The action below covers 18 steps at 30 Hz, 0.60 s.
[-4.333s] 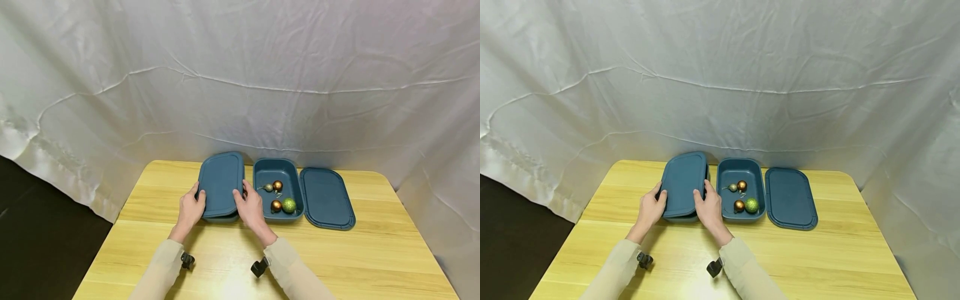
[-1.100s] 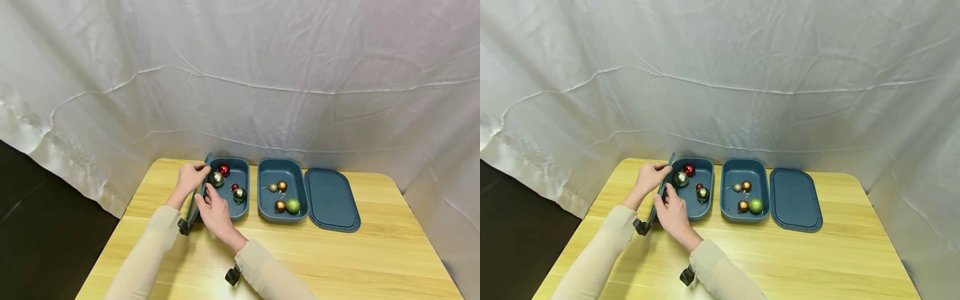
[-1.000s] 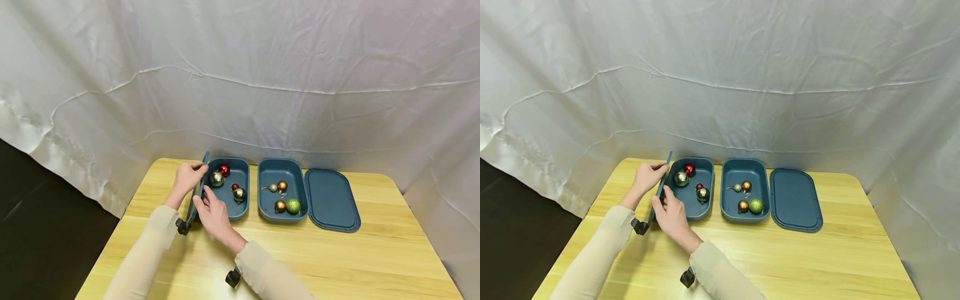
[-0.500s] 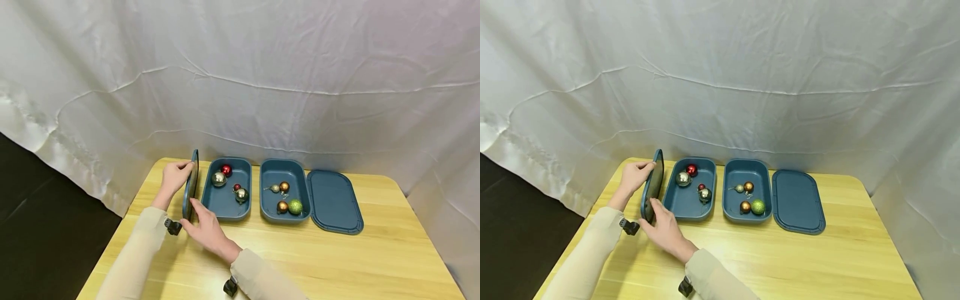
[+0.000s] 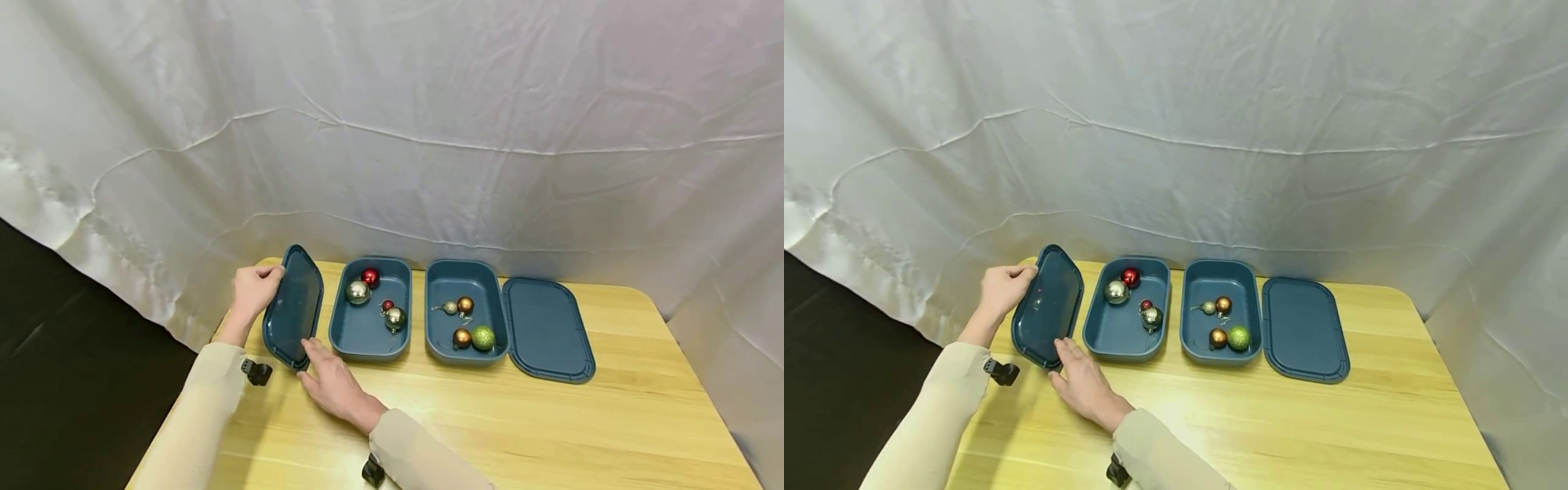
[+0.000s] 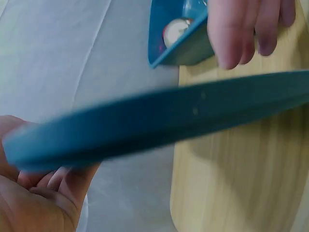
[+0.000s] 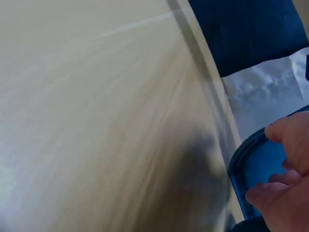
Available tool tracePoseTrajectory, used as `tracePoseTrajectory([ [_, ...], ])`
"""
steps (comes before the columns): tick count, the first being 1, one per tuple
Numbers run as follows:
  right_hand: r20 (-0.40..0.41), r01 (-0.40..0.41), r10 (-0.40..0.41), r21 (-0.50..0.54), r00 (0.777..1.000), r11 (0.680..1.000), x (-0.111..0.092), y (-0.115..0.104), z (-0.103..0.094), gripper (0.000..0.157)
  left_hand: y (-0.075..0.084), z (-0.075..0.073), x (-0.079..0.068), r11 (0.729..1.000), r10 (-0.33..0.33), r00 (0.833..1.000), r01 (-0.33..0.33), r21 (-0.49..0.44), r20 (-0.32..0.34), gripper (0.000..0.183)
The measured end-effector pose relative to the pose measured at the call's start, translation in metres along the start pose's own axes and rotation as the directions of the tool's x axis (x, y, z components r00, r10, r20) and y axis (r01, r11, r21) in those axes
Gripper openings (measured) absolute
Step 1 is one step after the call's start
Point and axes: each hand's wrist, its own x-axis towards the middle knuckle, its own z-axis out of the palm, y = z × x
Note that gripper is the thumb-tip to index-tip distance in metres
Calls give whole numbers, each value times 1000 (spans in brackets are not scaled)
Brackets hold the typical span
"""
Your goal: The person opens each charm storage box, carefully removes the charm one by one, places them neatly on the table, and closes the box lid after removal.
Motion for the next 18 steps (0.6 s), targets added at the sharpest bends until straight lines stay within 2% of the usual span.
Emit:
tracePoseTrajectory([
  [5,17,-13,14,-49,1000,999,2,0,7,57,-12,-7,2,996,-75,997,76,36,-9,39],
  [12,43,-4,10,-126,999,992,3,0,15,48,-34,-7,1,990,-122,993,121,73,5,38],
  [15,55,8,1,-164,998,986,4,0,17,45,-45,-6,0,988,-118,993,118,97,-4,38],
  [18,56,25,-14,-203,998,979,4,1,17,42,-57,-2,-2,987,-83,996,80,143,17,41],
])
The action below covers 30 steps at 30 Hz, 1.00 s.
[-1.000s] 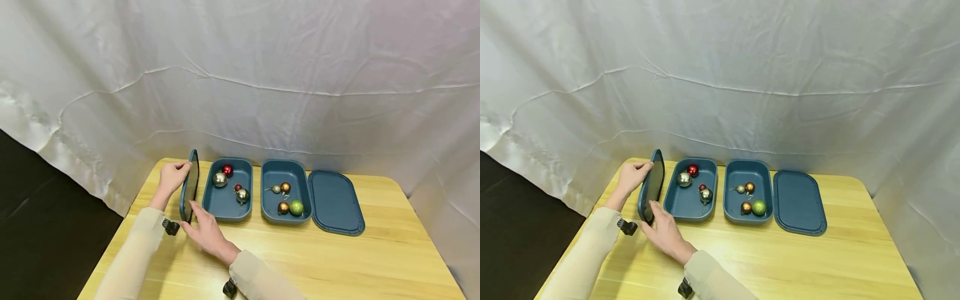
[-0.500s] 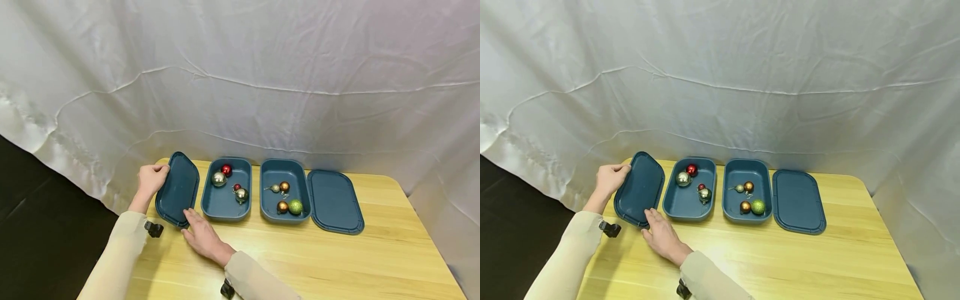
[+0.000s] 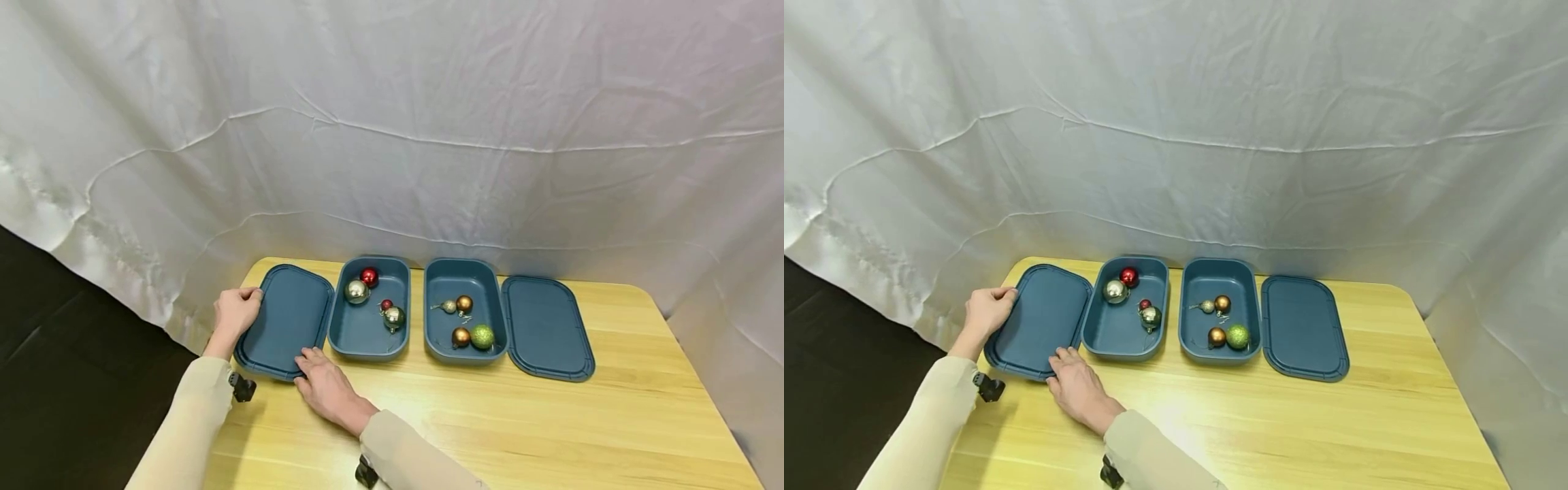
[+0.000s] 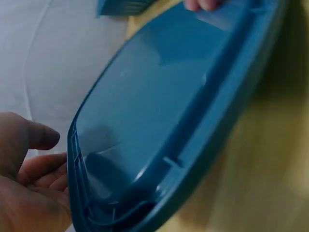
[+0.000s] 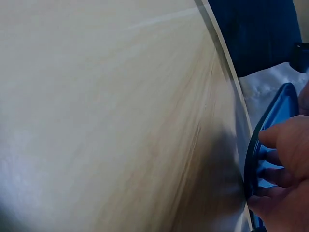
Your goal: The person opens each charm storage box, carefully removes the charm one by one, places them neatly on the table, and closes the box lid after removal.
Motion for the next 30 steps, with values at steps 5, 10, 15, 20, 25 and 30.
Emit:
tracePoseTrajectory([
  [5,9,19,-18,-94,1000,995,3,0,6,40,-18,12,0,989,66,996,-72,128,56,49],
  [10,22,33,-29,-172,999,984,4,-3,10,40,-37,23,-2,962,125,989,-141,233,82,46],
  [15,19,43,-40,-195,999,980,4,-3,9,38,-47,34,-8,936,179,978,-202,288,103,45],
  [20,26,43,-38,-227,999,973,4,-1,9,37,-49,43,-16,892,231,954,-286,349,193,51],
  [25,56,30,-15,-271,998,962,2,-3,7,41,-49,44,-27,828,318,903,-413,380,288,58],
  [30,101,75,-38,-390,994,918,-6,-10,3,48,-47,37,-48,784,372,866,-486,386,336,64],
])
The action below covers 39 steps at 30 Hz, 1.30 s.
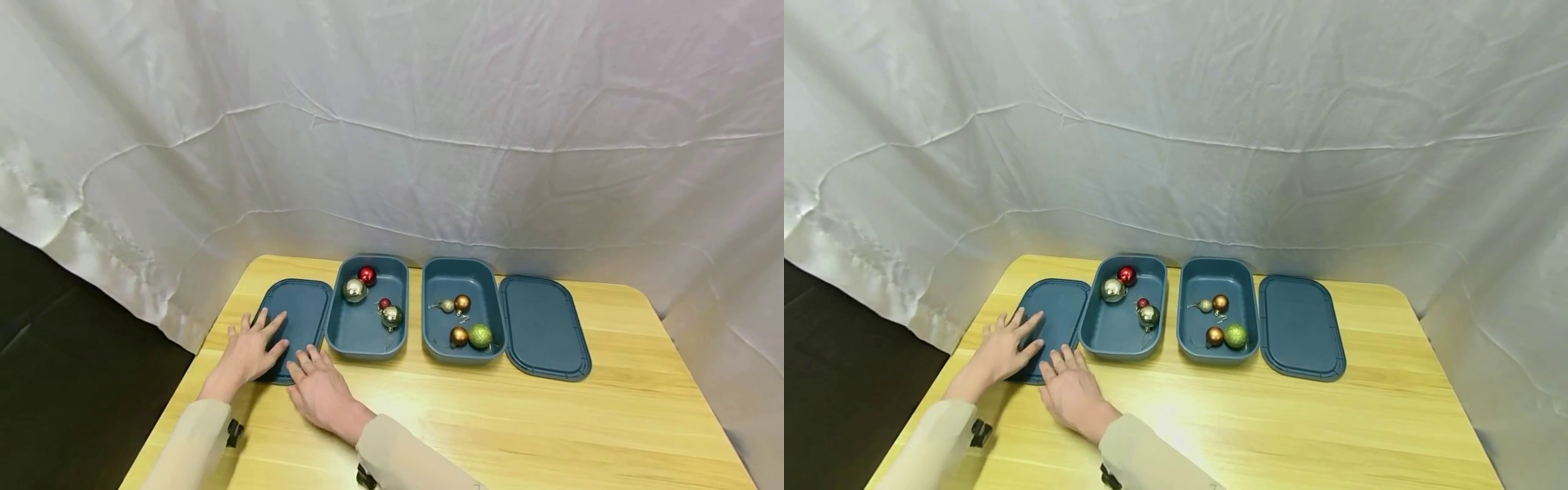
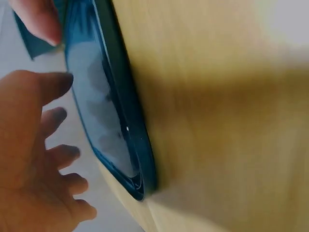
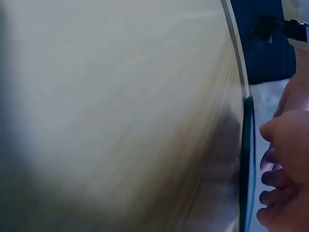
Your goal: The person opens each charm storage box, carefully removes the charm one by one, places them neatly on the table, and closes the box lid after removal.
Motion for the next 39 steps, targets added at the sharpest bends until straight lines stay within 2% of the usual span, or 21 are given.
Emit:
tracePoseTrajectory([
  [5,48,71,-69,-57,996,996,-10,-8,-2,52,3,2,-22,1000,1,998,0,-20,55,65],
  [9,103,68,-62,-59,993,996,-13,-12,-3,57,2,7,-27,999,-7,997,10,-47,72,67],
  [18,95,-7,18,-111,995,994,-2,-10,-2,57,2,10,-7,998,-24,995,30,-56,101,66],
  [25,149,-75,87,-87,985,993,5,-8,-3,60,1,12,7,999,-17,995,20,-32,99,66],
  [31,133,-109,115,-49,984,993,13,-6,-2,60,-1,13,17,999,-22,994,27,-43,108,66],
  [39,132,-134,137,-26,982,991,18,-3,4,61,-1,12,23,999,-20,993,25,-44,119,66],
])
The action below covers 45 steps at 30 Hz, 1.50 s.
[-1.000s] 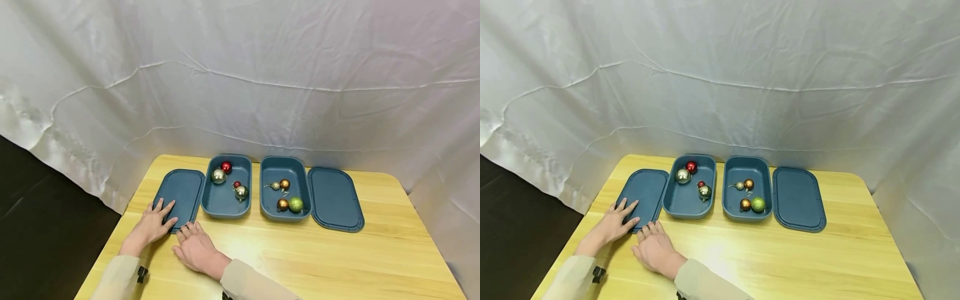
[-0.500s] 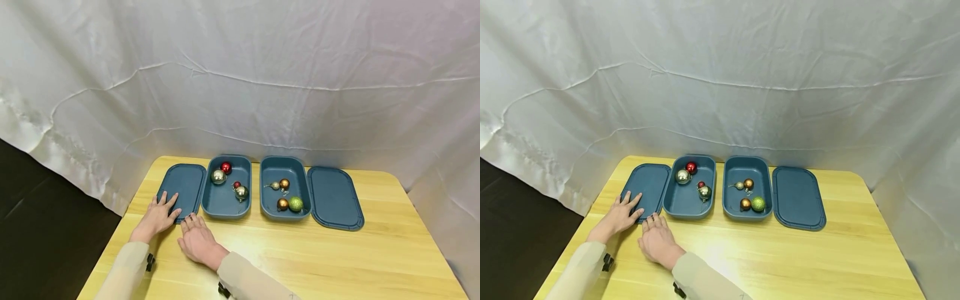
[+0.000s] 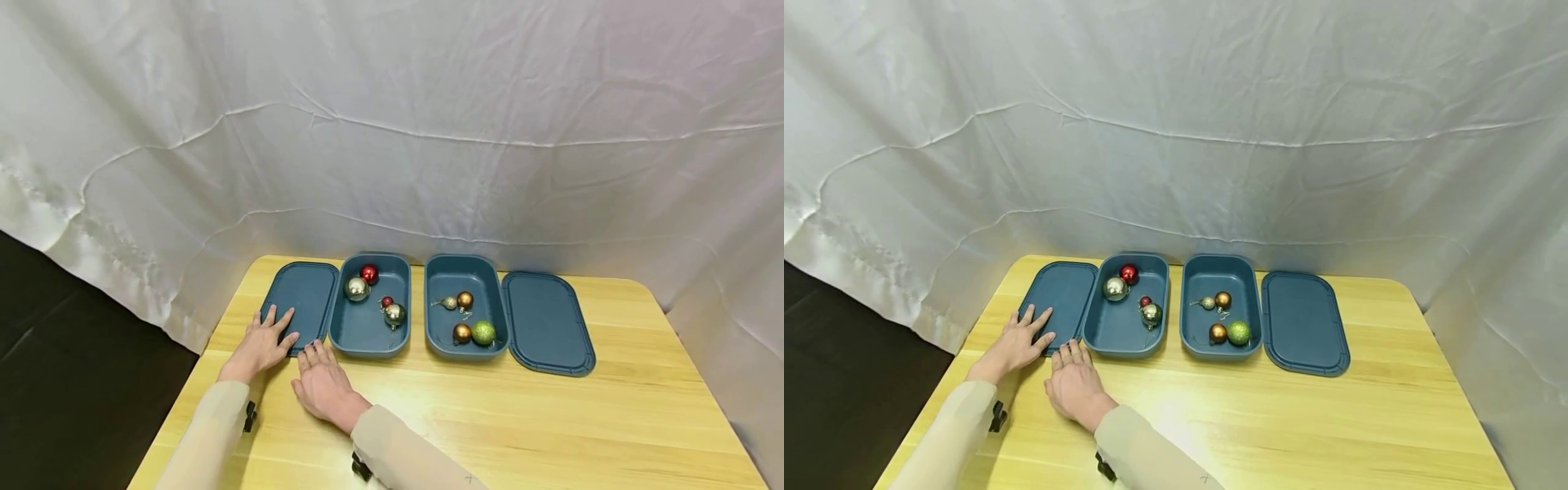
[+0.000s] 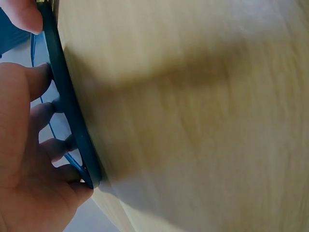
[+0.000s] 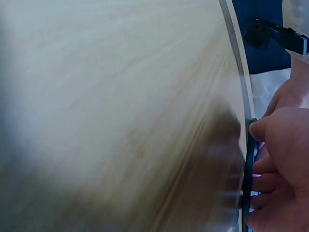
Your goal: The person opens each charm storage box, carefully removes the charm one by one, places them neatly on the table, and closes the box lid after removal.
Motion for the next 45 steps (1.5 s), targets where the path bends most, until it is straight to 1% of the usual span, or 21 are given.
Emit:
tracePoseTrajectory([
  [4,1,11,-11,9,1000,1000,2,1,1,60,-2,-1,-1,1000,-10,1000,10,-6,1,66],
  [6,-18,35,-35,-2,999,999,1,2,1,58,-5,-2,-1,1000,-17,1000,17,-15,1,67],
  [9,-78,99,-101,-18,992,995,-5,5,0,54,-7,-6,-2,1000,-21,1000,20,-22,-12,68],
  [10,-104,126,-128,-24,986,992,-8,7,-2,53,-7,-7,-2,1000,-19,1000,18,-19,-22,68],
  [13,-177,207,-199,26,964,978,-22,15,-11,48,-8,-10,-4,999,-24,998,22,-34,-58,69],
  [15,-227,261,-234,95,945,961,-29,23,-22,46,-8,-11,-5,998,-31,995,25,-61,-90,70],
  [16,-248,281,-240,145,939,949,-32,28,-28,45,-7,-12,-6,996,-34,994,25,-82,-106,71],
  [19,-320,326,-219,334,922,884,-34,41,-46,38,2,-15,-7,988,-29,987,4,-155,-156,70],
  [20,-340,332,-198,402,919,853,-33,46,-52,35,8,-17,-7,984,-22,985,-8,-176,-169,69],
  [22,-347,310,-128,541,929,782,-29,57,-63,29,19,-18,-4,978,-6,981,-35,-205,-195,68],
  [24,-325,263,-47,665,945,698,-23,71,-72,24,33,-19,-1,973,11,976,-60,-221,-215,66],
  [26,-275,196,35,761,961,618,-15,86,-77,21,46,-18,4,972,23,974,-74,-221,-225,65],
  [27,-253,164,72,792,965,588,-12,94,-79,21,52,-17,7,973,27,973,-78,-216,-229,64],
  [29,-223,111,138,824,965,555,-4,110,-79,20,63,-15,13,975,37,973,-85,-204,-228,63],
  [31,-215,73,195,828,957,556,4,123,-77,22,73,-13,18,978,41,974,-85,-189,-224,62],
  [33,-218,43,241,818,946,573,11,134,-73,23,81,-12,25,982,42,974,-82,-172,-224,62],
  [34,-218,29,261,817,940,576,15,139,-71,24,84,-10,27,983,41,975,-79,-164,-220,62],
  [36,-214,9,292,821,932,571,21,145,-68,27,90,-8,32,986,35,976,-68,-151,-216,62],
  [41,-167,-59,345,828,924,557,34,150,-60,36,100,-2,39,992,18,980,-43,-122,-198,61],
  [45,-153,-110,383,804,911,585,41,152,-56,42,104,5,41,994,31,982,-49,-95,-185,59],
])
